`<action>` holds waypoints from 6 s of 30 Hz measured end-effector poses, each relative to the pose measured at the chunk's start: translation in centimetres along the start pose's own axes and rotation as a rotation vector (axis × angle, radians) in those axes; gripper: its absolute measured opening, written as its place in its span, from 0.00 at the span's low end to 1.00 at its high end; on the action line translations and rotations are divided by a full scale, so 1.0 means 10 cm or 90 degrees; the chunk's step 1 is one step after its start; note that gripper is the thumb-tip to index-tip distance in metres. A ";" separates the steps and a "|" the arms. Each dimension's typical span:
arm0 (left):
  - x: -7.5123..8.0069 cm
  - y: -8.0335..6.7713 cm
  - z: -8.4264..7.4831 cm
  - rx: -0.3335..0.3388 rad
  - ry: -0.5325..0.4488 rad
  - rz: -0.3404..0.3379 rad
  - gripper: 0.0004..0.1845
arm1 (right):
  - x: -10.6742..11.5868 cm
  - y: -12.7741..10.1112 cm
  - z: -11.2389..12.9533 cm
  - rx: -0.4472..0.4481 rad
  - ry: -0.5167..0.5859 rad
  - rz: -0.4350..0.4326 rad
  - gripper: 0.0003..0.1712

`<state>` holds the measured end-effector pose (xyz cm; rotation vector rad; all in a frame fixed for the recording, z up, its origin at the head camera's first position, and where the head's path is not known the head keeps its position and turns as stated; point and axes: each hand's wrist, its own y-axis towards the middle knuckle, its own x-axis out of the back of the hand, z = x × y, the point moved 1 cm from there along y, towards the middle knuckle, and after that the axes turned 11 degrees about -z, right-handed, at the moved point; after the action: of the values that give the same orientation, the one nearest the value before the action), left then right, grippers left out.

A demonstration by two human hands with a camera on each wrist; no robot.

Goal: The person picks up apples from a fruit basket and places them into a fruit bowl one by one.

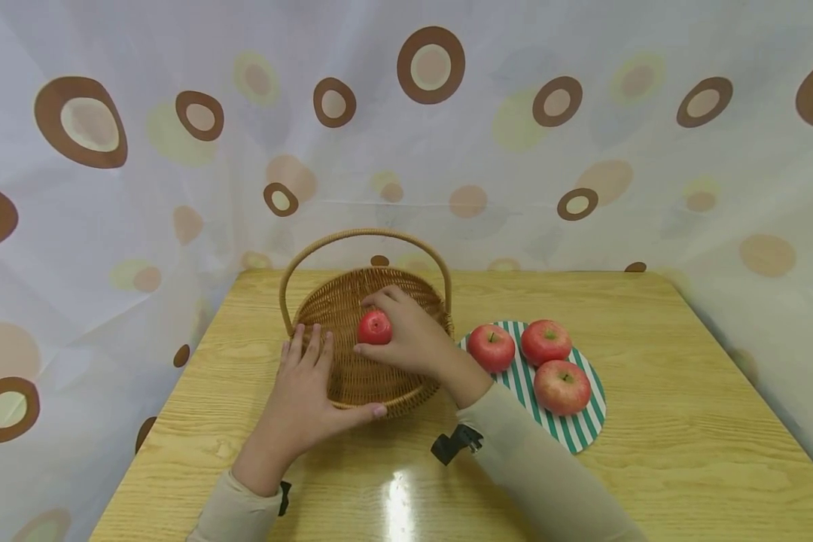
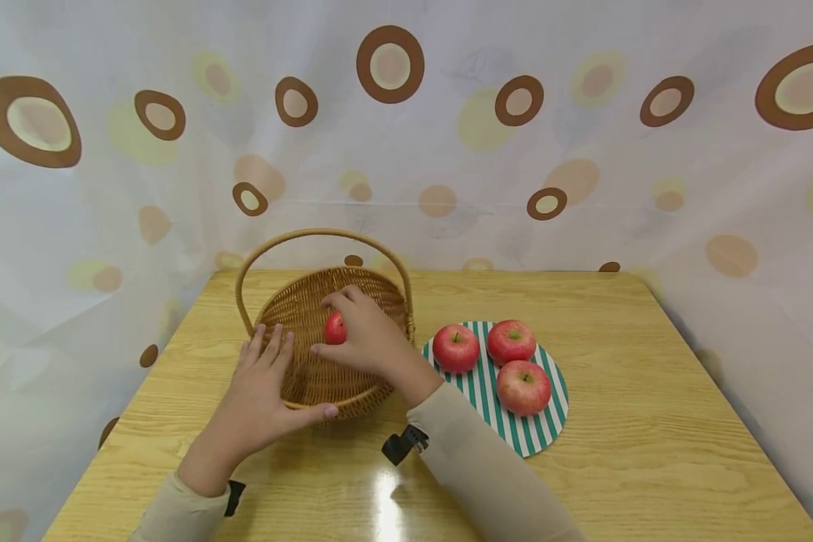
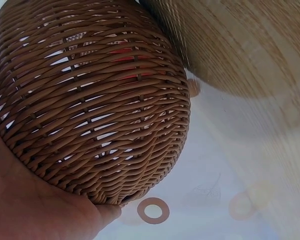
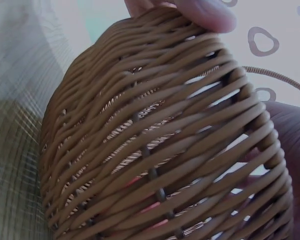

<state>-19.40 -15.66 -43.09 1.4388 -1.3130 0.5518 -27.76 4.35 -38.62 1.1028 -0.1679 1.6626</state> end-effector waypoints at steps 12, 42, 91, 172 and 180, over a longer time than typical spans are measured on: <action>0.01 0.01 0.01 0.001 0.001 0.000 0.76 | -0.06 0.10 -0.09 -0.014 -0.046 0.042 0.39; 0.00 0.03 -0.02 -0.026 -0.004 -0.020 0.76 | -0.23 0.13 -0.26 -0.071 -0.167 0.200 0.53; -0.03 0.01 -0.01 -0.023 0.010 -0.021 0.77 | -0.24 0.05 -0.15 -0.027 -0.168 0.340 0.48; -0.03 0.05 0.02 0.000 -0.009 -0.003 0.76 | 0.38 -0.45 -0.32 0.081 0.017 -0.135 0.42; -0.03 0.06 0.02 -0.005 -0.012 -0.005 0.76 | 0.43 -0.54 -0.38 0.071 0.038 -0.171 0.42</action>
<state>-20.10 -15.58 -43.20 1.4458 -1.3223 0.5279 -25.47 11.78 -39.79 1.1047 0.1082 1.4748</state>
